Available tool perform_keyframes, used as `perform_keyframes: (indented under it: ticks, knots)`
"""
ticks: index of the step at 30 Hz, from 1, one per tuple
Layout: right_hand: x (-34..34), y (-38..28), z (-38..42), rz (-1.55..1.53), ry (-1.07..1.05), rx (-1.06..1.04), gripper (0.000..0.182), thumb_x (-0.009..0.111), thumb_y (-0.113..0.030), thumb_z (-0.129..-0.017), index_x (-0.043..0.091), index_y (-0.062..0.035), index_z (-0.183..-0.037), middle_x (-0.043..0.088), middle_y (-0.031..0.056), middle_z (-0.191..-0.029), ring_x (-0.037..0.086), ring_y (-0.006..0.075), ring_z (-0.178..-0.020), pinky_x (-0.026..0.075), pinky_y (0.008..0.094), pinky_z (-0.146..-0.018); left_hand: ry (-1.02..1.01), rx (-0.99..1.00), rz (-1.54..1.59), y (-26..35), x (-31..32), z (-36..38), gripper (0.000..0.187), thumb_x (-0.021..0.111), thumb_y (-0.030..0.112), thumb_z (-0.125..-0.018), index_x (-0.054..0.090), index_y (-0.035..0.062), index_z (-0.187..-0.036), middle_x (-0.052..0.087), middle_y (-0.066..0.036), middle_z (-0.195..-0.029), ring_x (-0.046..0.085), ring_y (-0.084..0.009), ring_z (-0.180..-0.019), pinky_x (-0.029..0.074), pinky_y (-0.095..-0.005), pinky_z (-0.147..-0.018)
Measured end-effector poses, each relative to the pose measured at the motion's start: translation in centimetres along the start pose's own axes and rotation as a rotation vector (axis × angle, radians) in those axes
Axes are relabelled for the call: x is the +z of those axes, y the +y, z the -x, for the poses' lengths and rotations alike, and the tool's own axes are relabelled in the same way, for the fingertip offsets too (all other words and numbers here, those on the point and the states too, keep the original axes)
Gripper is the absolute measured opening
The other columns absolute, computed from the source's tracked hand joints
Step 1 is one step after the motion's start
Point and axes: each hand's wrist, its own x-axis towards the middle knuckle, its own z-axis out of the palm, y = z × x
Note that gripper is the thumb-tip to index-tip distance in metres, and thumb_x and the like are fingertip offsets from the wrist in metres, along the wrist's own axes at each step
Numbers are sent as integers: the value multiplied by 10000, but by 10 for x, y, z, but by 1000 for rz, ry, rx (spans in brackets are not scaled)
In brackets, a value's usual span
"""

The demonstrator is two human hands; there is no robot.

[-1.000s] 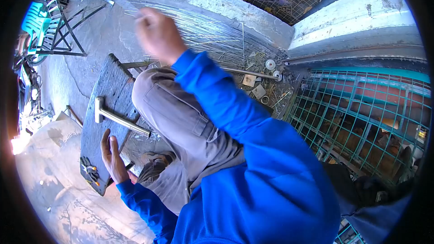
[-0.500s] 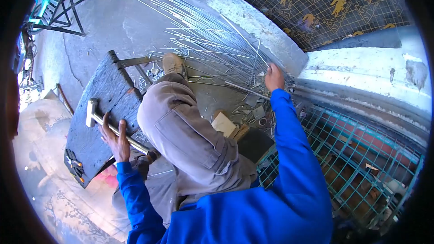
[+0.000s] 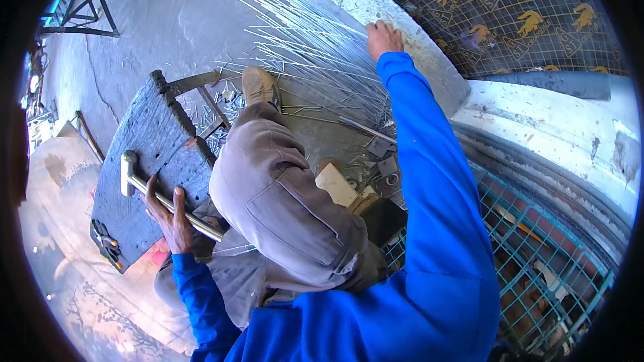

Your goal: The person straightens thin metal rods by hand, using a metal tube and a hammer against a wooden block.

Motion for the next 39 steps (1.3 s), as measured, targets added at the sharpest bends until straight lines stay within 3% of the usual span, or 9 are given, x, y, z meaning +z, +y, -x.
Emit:
perform_keyframes:
  ticks: [11,14,17,22,24,27,35,37,39]
  knots:
    - [26,-13,24,28,-69,114,327,535,-148,-917,571,-142,-1242,582,126,-1203,514,347,-1209,392,525,-1001,37,37,-80,-1,1,1,664,619,467,-914,419,87,-1420,385,-190,-1431,291,-353,-1370,135,-475,-1148]
    - [12,-1,32,-226,-121,179,288,530,-196,-949,585,-147,-1228,597,135,-1151,580,358,-1094,455,511,-919,20,25,7,-4,1,0,664,637,470,-899,417,120,-1417,289,-219,-1513,167,-378,-1455,5,-540,-1164]
    - [1,21,56,-368,79,-25,271,550,-239,-965,593,-115,-1202,587,152,-1098,605,369,-992,488,461,-841,1,20,11,-8,2,0,655,620,491,-903,417,142,-1418,302,-200,-1507,169,-380,-1453,-10,-566,-1157]
    - [-18,33,96,-516,189,-38,279,564,-230,-966,613,-90,-1202,592,148,-1025,601,370,-941,480,448,-825,-2,10,-6,-6,5,0,647,595,501,-912,405,159,-1428,316,-193,-1503,173,-376,-1451,-22,-589,-1150]
    - [-27,41,112,-523,205,56,262,578,-234,-964,642,-71,-1159,604,144,-1013,602,361,-914,476,433,-809,79,53,-72,-9,7,2,622,611,455,-922,432,128,-1420,435,-125,-1420,342,-306,-1376,80,-568,-1137]
    - [-42,49,131,-603,337,85,255,599,-238,-955,660,-56,-1124,611,140,-993,602,359,-875,476,421,-781,83,60,-69,-8,8,1,615,615,440,-923,438,119,-1416,446,-132,-1411,364,-309,-1354,123,-537,-1134]
    - [-100,39,161,-643,419,5,252,644,-210,-933,689,-44,-1117,648,103,-957,633,260,-817,494,351,-725,99,104,-85,-12,7,-1,612,638,397,-916,443,102,-1415,463,-145,-1383,398,-318,-1309,187,-484,-1114]
    - [-108,37,170,-653,440,-27,243,649,-207,-932,699,-41,-1101,648,95,-949,626,232,-797,491,327,-714,26,41,6,-11,1,4,637,642,456,-895,429,148,-1411,344,-187,-1481,244,-354,-1424,26,-602,-1139]
    - [-112,40,172,-666,483,33,228,648,-205,-933,709,-48,-1086,650,87,-935,623,204,-787,487,309,-716,88,58,-72,-8,3,6,615,634,422,-916,442,122,-1417,442,-140,-1402,373,-312,-1339,122,-546,-1128]
